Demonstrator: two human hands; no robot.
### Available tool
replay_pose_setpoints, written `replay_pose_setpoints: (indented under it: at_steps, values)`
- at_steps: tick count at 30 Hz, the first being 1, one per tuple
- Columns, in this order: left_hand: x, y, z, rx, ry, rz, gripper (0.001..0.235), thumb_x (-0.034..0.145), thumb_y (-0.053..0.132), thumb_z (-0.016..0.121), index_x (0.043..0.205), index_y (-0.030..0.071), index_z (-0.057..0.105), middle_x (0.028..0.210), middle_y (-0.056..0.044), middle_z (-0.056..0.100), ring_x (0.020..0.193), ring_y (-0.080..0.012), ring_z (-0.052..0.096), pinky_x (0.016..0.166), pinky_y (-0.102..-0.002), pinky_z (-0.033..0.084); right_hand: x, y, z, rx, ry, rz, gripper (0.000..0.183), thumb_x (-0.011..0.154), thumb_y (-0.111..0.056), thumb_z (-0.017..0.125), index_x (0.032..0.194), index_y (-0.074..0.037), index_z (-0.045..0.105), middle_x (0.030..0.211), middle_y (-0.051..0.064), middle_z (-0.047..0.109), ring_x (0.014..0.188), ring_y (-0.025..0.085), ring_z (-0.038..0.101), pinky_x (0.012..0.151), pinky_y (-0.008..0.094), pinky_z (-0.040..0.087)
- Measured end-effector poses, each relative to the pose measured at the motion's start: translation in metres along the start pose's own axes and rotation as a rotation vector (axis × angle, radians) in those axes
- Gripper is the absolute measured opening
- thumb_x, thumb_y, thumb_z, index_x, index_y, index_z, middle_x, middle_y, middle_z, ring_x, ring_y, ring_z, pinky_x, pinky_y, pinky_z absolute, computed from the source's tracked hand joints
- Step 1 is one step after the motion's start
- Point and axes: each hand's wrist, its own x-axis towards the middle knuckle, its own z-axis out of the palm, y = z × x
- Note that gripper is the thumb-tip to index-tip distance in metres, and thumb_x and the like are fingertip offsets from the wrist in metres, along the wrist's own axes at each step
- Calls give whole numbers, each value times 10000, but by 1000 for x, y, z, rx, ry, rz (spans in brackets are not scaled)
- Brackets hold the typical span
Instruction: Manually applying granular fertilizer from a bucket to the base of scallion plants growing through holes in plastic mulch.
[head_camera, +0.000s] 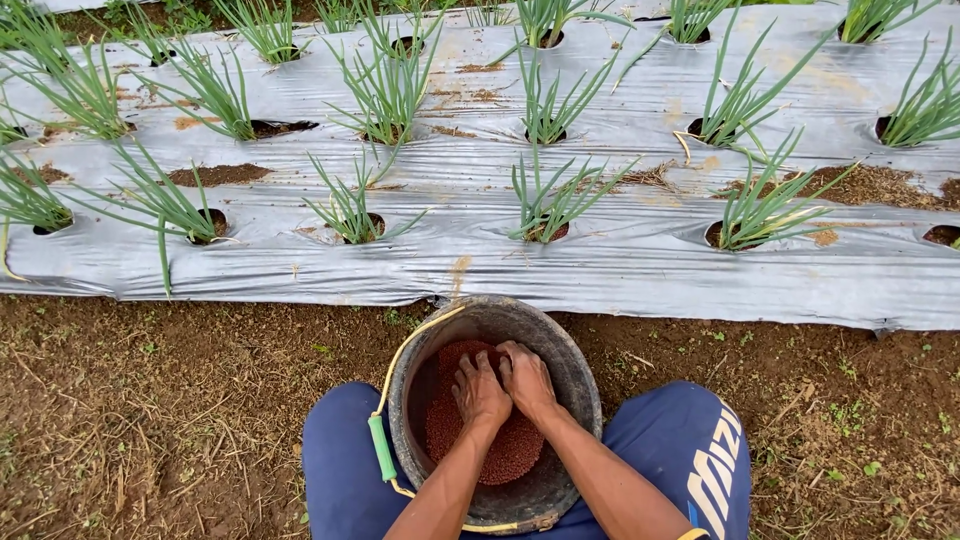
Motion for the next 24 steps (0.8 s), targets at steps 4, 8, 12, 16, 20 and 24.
replay_pose_setpoints:
  at_steps: [4,8,12,16,20,24]
  values:
    - [-24,19,-30,-55,31,-13,738,898,52,576,1579,54,290,1626,-259,169,1489,-524,238,1214,-667,237,3,5,-1,13,-40,5,276,1040,-102,485,1245,-38,659,1119,237,694,1039,476,703,803,612,602]
    - [-20,17,-27,-125,54,-21,767,865,4,581,1566,59,274,1637,-257,92,1489,-510,176,1213,-674,226,-11,-38,-24,434,-106,463,212,853,-331,554,704,-181,561,651,38,411,643,196,350,633,381,303]
    - [-14,19,-27,-272,99,-84,820,856,207,657,1569,119,261,1637,-229,103,1472,-470,247,1175,-636,293,-13,-39,-21,454,-117,452,179,875,-297,550,777,-148,570,745,76,418,731,230,364,688,398,330]
    - [-21,19,-36,-465,71,-23,821,823,239,667,1557,140,312,1649,-232,111,1448,-467,358,1136,-594,379,-16,-39,-18,503,-127,433,155,926,-219,541,941,-74,592,955,163,433,928,305,396,813,438,392]
    - [-50,26,-80,-695,-71,155,655,821,147,621,1460,125,482,1513,-200,402,1332,-338,573,1098,-475,488,-18,-38,-16,551,-137,421,208,976,-142,531,1104,0,613,1166,250,448,1126,381,429,939,477,453]
    - [-86,35,-174,-826,-110,419,464,879,9,562,1338,25,624,1278,-213,627,1103,-312,720,863,-389,607,-20,-39,-14,570,-156,434,268,1009,-90,525,1213,50,628,1306,308,458,1257,431,450,1022,504,494]
